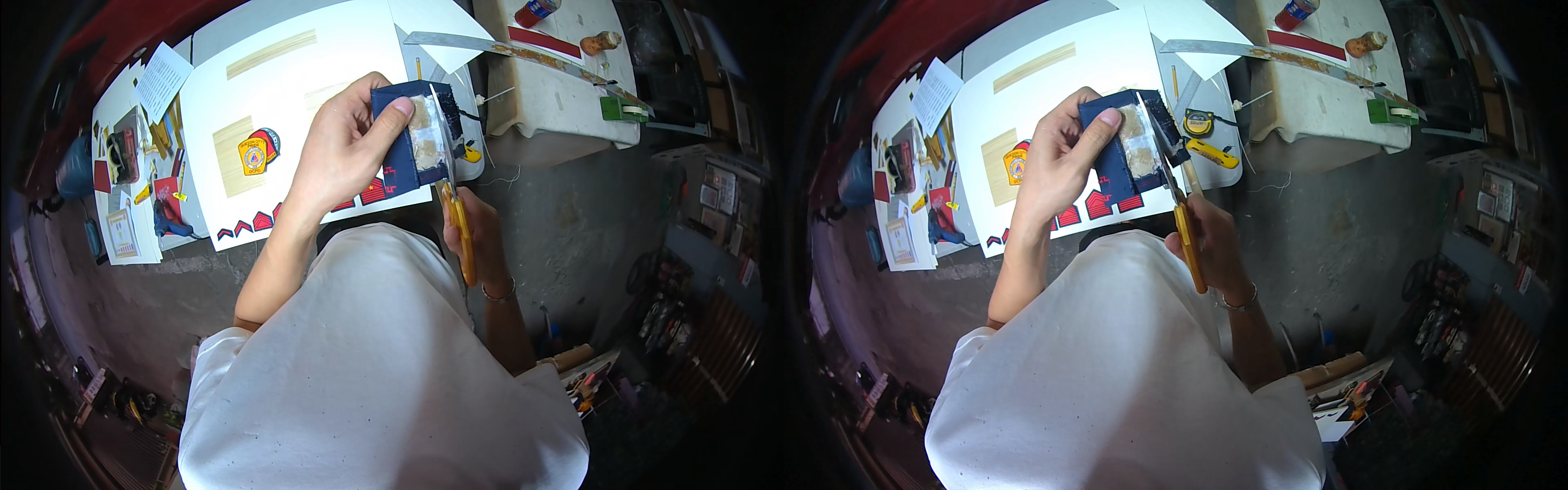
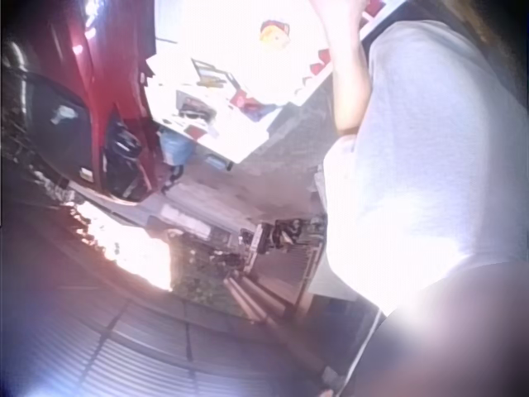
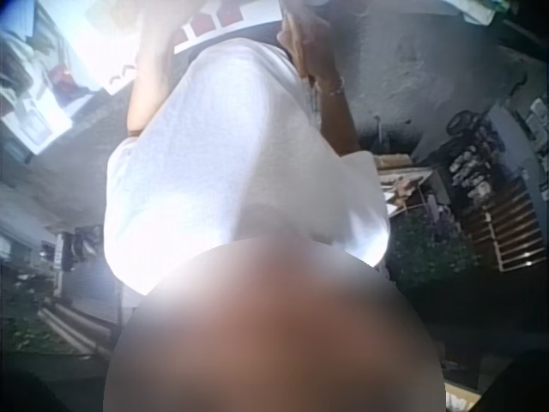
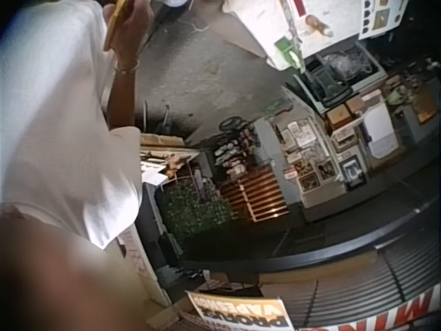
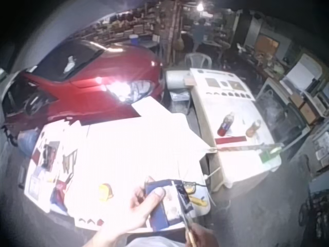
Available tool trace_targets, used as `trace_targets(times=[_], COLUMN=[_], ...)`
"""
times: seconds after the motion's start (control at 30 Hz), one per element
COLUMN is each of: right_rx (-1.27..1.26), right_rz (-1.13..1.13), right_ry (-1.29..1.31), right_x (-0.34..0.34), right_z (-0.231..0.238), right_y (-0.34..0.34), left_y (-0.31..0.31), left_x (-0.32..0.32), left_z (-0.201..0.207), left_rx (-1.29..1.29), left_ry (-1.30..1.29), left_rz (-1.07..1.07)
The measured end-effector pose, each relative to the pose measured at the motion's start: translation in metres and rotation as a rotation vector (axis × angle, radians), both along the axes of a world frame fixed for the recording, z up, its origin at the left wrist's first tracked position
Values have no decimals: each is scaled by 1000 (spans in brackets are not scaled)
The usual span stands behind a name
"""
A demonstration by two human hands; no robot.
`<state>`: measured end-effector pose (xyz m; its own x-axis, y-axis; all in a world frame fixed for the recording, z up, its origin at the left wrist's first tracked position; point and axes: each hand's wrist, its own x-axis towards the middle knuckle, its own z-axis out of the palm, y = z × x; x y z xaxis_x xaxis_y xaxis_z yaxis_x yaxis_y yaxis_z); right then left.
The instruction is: The person cuts a dark blue fabric patch with yellow scissors, applies hot glue with a glue gun, and presses the patch onto a backing. They repeat this process for multiple patches, handling each one individually and placing them on the table.
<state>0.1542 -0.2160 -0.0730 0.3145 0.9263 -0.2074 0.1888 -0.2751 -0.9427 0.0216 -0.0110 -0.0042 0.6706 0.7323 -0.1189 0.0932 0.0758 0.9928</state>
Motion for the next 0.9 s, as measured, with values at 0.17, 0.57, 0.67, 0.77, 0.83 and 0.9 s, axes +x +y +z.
trace_targets(times=[0.17, 0.57, 0.67, 0.77, 0.83, 0.9], right_rx=[79, -81, -75, 91, 75, 78], right_rz=[105, -42, -68, -13, 30, 55], right_ry=[201, 129, 136, -32, 126, 232], right_x=[6, 0, -1, 1, 2, 2], right_z=[4, 2, 1, -2, -4, -6], right_y=[6, 10, 10, 11, 10, 10], left_y=[2, -1, -2, 0, 1, 2], left_x=[0, 3, 3, 1, 1, 3], left_z=[4, 0, -2, -3, -4, -6], left_rx=[16, -52, -113, -108, -82, -48], left_ry=[43, -4, -4, 32, 52, 70], left_rz=[-94, -19, -3, -35, -47, -40])
